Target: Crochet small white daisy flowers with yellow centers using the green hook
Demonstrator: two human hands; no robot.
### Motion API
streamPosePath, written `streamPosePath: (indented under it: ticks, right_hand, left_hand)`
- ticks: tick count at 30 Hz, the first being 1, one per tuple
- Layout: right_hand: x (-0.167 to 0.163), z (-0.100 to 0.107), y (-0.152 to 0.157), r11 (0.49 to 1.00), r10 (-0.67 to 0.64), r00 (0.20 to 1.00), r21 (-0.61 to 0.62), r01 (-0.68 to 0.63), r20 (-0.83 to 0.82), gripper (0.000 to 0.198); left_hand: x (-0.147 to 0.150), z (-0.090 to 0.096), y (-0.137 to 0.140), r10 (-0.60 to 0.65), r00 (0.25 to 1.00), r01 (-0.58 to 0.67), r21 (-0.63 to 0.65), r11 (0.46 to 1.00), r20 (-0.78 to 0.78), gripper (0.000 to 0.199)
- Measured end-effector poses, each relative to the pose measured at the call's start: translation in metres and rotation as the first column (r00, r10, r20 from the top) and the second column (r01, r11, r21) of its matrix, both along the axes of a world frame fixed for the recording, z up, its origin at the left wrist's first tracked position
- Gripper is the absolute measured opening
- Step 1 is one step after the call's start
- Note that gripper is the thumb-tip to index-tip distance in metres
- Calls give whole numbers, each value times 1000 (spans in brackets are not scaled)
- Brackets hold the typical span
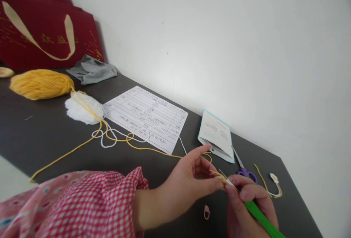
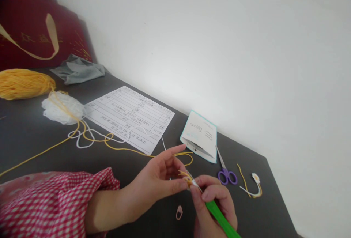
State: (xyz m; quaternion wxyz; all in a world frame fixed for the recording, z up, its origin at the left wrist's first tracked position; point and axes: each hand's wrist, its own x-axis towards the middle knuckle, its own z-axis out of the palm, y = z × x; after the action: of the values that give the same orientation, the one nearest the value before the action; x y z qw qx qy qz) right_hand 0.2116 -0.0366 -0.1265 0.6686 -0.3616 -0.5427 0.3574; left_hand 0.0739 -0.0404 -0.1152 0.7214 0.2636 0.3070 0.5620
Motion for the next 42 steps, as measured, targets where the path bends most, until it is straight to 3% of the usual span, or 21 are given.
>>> streamPosePath:
  ticks: [5, 8, 11, 13, 17, 22, 26, 31, 35, 38, 42]
  right_hand:
    - [6, -3, -1, 999, 43, 994, 20, -45, 97, 23]
    - [8, -5, -2, 996, 41, 985, 76, -54, 168, 10]
    - [10, -9, 0, 978, 0, 972, 205, -50, 234, 39]
    - [11, -12, 2, 953, -42, 955, 300, -50, 293, 49]
    - [13, -12, 3, 886, -139, 902, 458, -71, 409, 42]
    - [17, 7, 6, 780, -245, 783, 595, -191, 572, 35]
    - [21, 17, 9, 731, -278, 692, 614, -297, 667, 26]
    - [29, 7, 7, 728, -300, 667, 616, -302, 682, 6]
    - [41, 5, 12, 713, -290, 622, 598, -367, 727, 25]
    - [49, 6, 20, 695, -290, 583, 586, -417, 759, 22]
    - [51, -1, 25, 680, -306, 570, 595, -430, 762, 12]
  left_hand:
    - [-2, 3, 0, -31, 998, 33, -48, 998, 52, 85]
    - [-2, 3, 0, -37, 998, 39, -60, 997, 41, 86]
    - [-2, 4, 1, -64, 997, 67, -95, 993, 34, 88]
    - [-2, 5, 1, -92, 995, 97, -120, 988, 50, 89]
    - [-4, 7, 0, -147, 986, 157, -145, 977, 77, 84]
    - [-9, 10, -2, -226, 964, 249, -171, 953, 143, 73]
    - [-10, 11, -4, -228, 956, 266, -220, 939, 183, 70]
    - [-11, 13, -3, -212, 961, 250, -230, 941, 177, 71]
    - [-11, 15, -1, -131, 985, 154, -218, 964, 115, 71]
    - [-10, 16, 1, -67, 995, 80, -205, 975, 70, 77]
    - [-9, 14, 2, -93, 992, 108, -194, 975, 84, 76]
